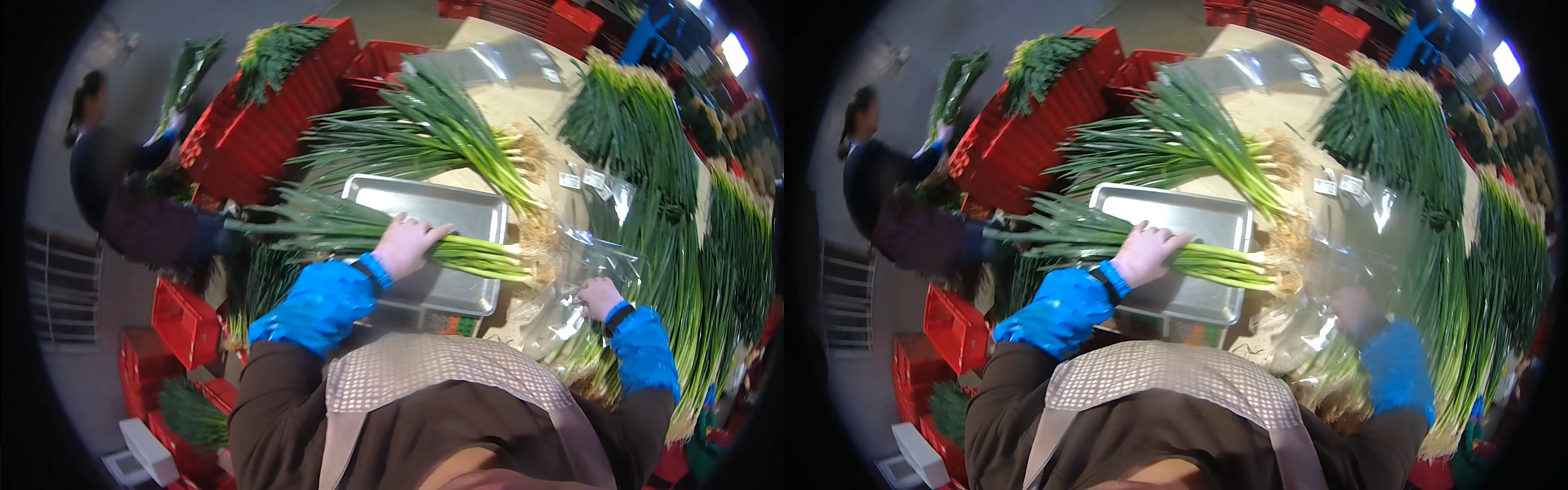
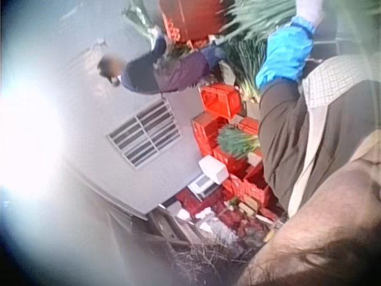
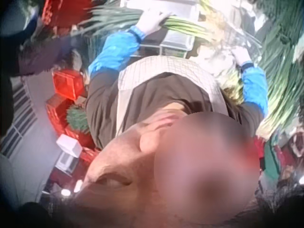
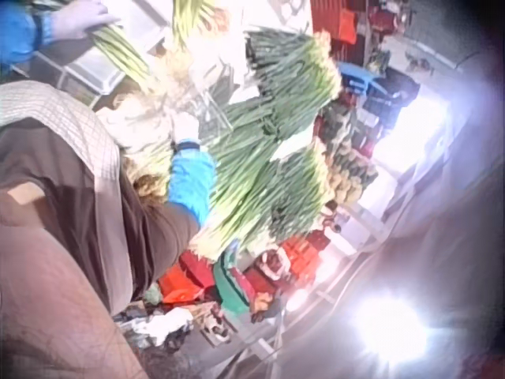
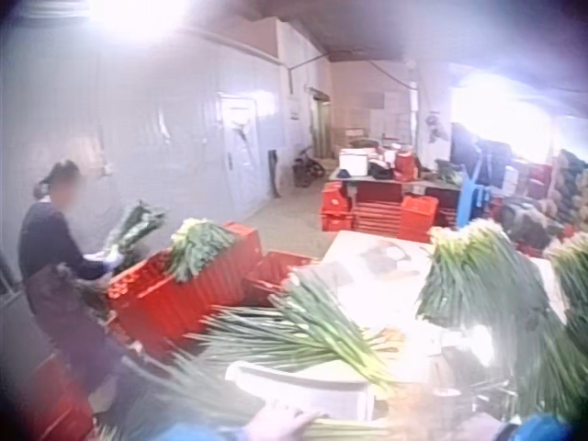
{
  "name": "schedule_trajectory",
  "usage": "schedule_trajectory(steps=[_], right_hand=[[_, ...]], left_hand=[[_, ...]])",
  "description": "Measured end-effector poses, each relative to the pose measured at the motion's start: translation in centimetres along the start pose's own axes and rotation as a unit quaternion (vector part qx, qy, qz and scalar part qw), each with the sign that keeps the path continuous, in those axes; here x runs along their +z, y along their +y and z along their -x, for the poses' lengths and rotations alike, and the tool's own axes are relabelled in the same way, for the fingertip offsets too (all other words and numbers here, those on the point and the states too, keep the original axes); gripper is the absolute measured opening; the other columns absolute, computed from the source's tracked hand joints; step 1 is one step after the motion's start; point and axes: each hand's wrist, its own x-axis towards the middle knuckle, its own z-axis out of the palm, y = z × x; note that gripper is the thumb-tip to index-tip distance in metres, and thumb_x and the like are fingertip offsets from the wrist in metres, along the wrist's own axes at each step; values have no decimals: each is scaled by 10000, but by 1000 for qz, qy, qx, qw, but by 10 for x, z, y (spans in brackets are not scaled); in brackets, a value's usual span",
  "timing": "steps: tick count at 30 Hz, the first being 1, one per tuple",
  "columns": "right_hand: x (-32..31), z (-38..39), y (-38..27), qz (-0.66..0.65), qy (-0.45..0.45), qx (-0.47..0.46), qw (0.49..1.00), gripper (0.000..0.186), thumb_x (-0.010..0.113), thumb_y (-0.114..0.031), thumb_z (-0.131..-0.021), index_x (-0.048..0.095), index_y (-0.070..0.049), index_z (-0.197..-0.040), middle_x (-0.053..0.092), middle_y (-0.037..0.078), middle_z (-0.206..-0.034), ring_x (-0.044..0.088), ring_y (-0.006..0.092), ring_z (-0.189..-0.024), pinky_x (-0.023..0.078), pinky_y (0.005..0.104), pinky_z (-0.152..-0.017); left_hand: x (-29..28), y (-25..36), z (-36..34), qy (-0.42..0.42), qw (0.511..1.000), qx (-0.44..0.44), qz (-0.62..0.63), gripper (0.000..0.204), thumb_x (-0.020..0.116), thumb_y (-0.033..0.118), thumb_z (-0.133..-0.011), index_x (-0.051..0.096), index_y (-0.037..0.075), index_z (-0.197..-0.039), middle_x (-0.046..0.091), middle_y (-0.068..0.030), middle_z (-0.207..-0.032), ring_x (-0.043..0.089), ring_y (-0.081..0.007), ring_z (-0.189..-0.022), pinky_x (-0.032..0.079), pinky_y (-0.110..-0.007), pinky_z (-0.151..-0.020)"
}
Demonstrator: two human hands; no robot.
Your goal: The person repeatedly picks bundles of green onions, places them on a digital scale, and then packs them into clear plastic bags. The packed bundles are set aside on the table. The process is repeated continuously throughout the clip.
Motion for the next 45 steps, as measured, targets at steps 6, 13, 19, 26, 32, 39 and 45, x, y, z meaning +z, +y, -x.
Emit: schedule_trajectory(steps=[6,13,19,26,32,39,45], right_hand=[[-62,21,-115,-159,179,-8,971,330,682,-268,-826,687,-84,-1100,646,147,-1058,607,337,-988,482,425,-870],[-69,-8,-246,-700,8,43,713,397,553,-367,-984,623,-84,-1253,679,70,-1010,657,148,-817,511,261,-718],[-50,-55,-282,-847,166,45,502,450,543,-359,-988,549,-45,-1309,661,75,-1056,649,161,-889,525,286,-766],[45,-40,-203,-268,279,248,888,563,612,-317,-900,451,-122,-1403,577,192,-1238,546,346,-1146,452,408,-969],[100,-30,-195,-210,79,328,918,733,656,-390,-863,352,-150,-1485,336,248,-1492,256,412,-1415,254,456,-1153],[61,14,-192,-419,296,194,836,483,653,-284,-881,566,-80,-1309,551,166,-1342,494,298,-1279,358,357,-1095],[118,121,-78,-208,445,348,798,440,622,-255,-925,564,-65,-1318,550,146,-1356,507,271,-1250,394,354,-1056]], left_hand=[[3,-14,-13,-10,999,17,41,488,657,113,-713,584,139,-1195,671,-126,-888,664,-338,-835,527,-447,-722],[1,-28,3,-23,996,11,85,482,673,126,-703,604,107,-1179,692,-173,-934,675,-353,-850,536,-444,-751],[11,-40,4,31,998,40,38,496,683,133,-702,588,115,-1188,685,-153,-910,670,-341,-837,527,-445,-716],[18,-48,1,48,997,57,18,554,730,136,-689,566,122,-1218,673,-132,-931,665,-321,-870,526,-432,-719],[3,-38,12,8,999,27,-24,915,837,292,-653,367,175,-1429,648,-117,-1049,647,-303,-967,487,-460,-859],[-21,-46,59,36,993,-43,-100,1280,884,463,-538,128,226,-1544,526,-132,-1273,508,-316,-1200,329,-537,-1053],[-39,-84,171,359,921,-143,53,955,865,140,-623,391,76,-1450,505,-176,-1386,530,-312,-1213,399,-407,-1045]])
